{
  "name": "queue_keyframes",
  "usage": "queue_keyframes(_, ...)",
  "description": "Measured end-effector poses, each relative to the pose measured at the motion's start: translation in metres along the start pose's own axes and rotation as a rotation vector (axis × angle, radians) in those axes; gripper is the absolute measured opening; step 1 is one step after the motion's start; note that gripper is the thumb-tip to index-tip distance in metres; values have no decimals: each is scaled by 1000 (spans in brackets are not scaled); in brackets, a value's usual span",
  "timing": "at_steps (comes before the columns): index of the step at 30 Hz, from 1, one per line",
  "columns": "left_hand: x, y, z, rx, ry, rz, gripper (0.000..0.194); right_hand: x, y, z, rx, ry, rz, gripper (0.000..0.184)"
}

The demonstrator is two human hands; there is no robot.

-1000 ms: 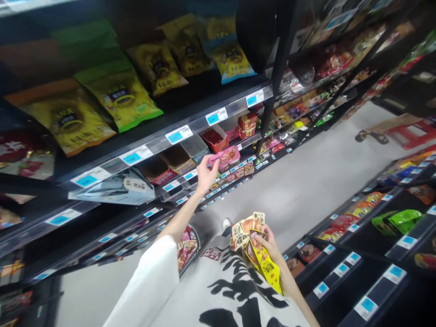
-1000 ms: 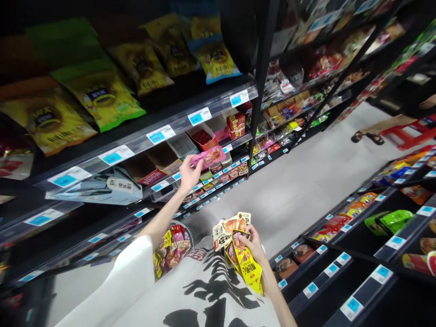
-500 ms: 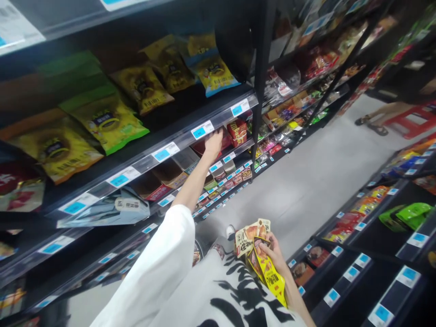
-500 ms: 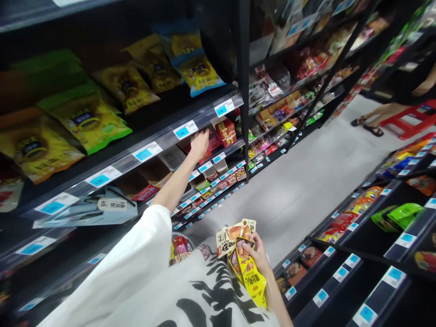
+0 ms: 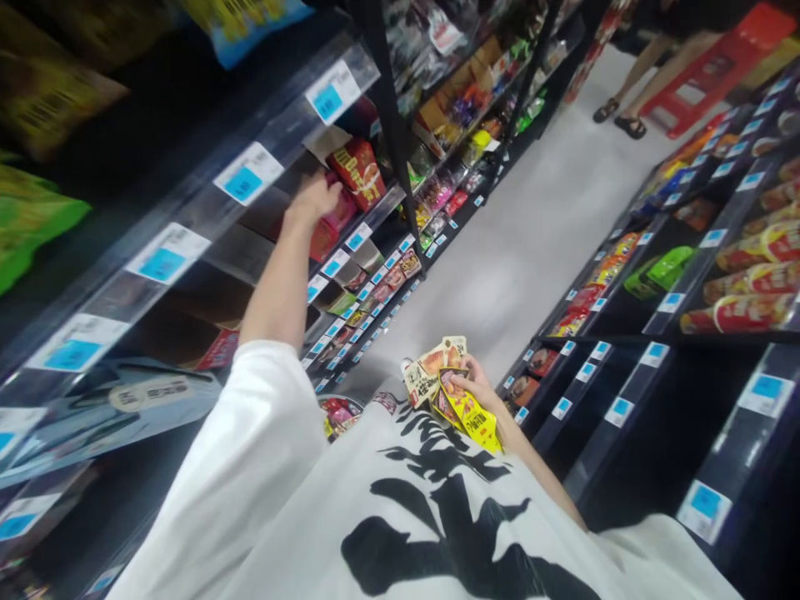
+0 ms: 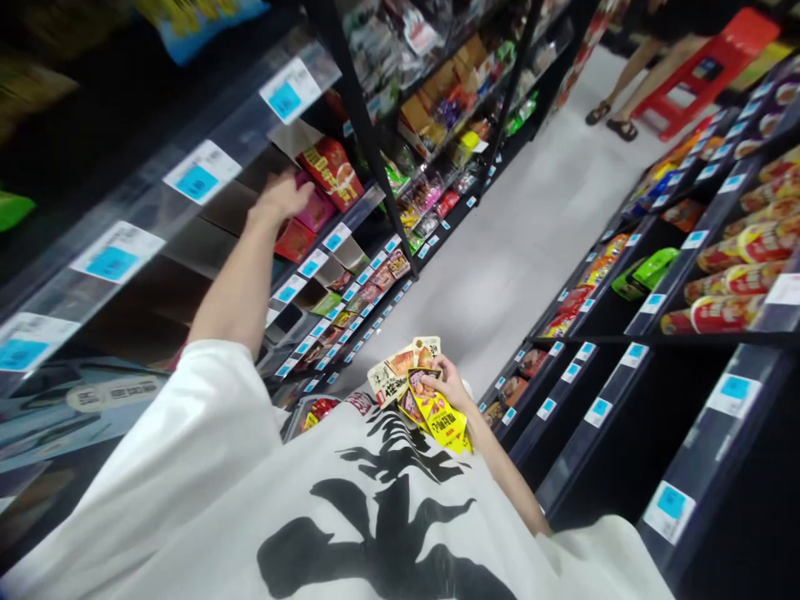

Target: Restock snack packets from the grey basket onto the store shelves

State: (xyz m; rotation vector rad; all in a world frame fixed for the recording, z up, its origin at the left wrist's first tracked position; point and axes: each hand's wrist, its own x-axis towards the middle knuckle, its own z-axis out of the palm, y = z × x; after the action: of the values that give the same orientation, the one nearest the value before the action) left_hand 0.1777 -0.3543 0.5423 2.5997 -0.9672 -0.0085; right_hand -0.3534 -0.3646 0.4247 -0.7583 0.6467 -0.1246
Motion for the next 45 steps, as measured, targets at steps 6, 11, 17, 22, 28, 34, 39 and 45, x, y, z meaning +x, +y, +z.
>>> queue_keyframes(6,-53,19,-35,45,-30,64,45,2,5,-3,-22,-41,-6,55)
queue_keyframes(11,-204,65,-43,-125,-67,254,54,3,6,-4,-1,-22,-19,53)
queue_keyframes(17,-366,116,-5,-662,-560,133,33,3,7,1,-12,-42,48,53)
queue_keyframes(22,-410,128,14,-652,-317,-218,31,-2,11,5,36,-35,79,53)
queue_keyframes(28,-437,126,5,-832,-167,-285,22,-7,9,15,33,-12,31,52)
queue_keyframes(34,-446,125,-14,-909,-251,-158,15,-9,12,21,38,-8,46,52)
queue_keyframes(39,-448,115,-20,-1088,-310,-213,26,-6,19,28,31,10,38,52)
queue_keyframes(45,-459,98,-9,-1129,-93,-565,31,-1,26,48,-22,-63,67,52)
